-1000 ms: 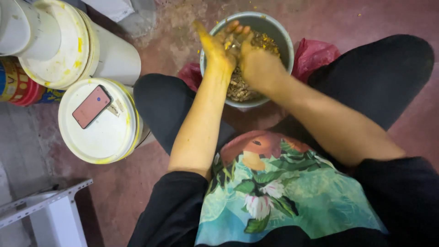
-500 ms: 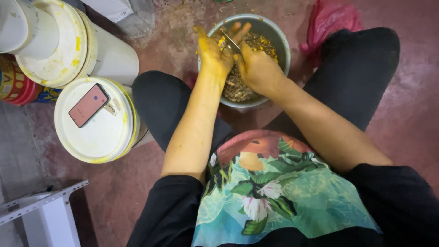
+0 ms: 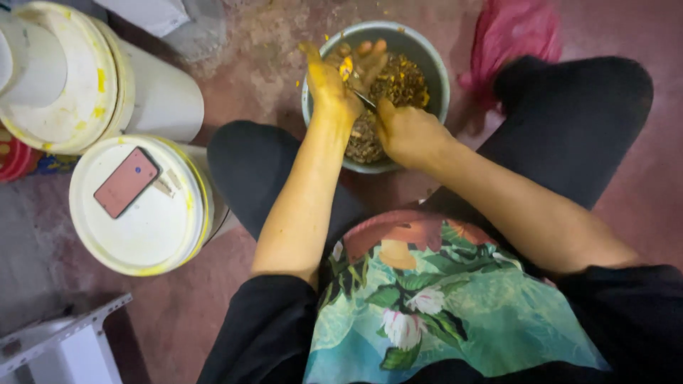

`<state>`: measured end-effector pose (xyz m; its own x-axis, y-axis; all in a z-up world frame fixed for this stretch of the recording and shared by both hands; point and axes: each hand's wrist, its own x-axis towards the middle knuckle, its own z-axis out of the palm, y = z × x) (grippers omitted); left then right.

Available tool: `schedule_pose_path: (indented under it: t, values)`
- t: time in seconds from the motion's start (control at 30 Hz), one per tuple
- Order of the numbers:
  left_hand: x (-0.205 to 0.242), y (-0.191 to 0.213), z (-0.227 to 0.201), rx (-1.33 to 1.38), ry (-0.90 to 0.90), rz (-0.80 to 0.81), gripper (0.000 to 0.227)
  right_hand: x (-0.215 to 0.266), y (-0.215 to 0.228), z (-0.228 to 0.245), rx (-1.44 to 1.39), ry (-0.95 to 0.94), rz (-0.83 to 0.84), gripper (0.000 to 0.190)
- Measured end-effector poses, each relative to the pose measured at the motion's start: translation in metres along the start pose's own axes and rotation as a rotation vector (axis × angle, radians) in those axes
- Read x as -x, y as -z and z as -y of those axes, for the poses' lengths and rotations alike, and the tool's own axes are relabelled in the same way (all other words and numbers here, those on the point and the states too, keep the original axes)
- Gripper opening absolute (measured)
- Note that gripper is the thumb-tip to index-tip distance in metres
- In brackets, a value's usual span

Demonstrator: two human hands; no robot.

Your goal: Peeling and cutting turmeric roots into a bowl using a knife

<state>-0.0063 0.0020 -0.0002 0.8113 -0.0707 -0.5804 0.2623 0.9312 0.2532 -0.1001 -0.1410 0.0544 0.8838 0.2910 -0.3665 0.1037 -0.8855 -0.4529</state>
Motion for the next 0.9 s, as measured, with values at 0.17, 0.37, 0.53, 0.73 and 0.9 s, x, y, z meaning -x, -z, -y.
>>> schedule_pose_path:
  t: [0.17,0.37,0.53,0.73,0.9]
  values:
    - [-0.006,-0.006,-0.005,-0.055,-0.028,0.178,0.080,-0.004,0.020,0.010,-0.131,0.056,-0.146,0.030]
    - [-0.002,-0.021,-0.013,-0.050,-0.014,0.186,0.088,-0.010,0.026,0.030,-0.055,0.055,-0.167,0.028]
    - [0.001,-0.025,-0.021,-0.123,-0.032,0.124,0.086,-0.027,0.039,0.024,-0.150,0.043,-0.130,0.031]
    - [0.009,-0.033,-0.023,-0.141,-0.124,0.025,0.084,-0.030,0.046,0.032,0.048,0.060,0.028,0.034]
    - [0.001,-0.042,-0.015,-0.101,-0.164,-0.021,0.084,-0.044,0.036,0.027,-0.077,0.058,-0.057,0.031]
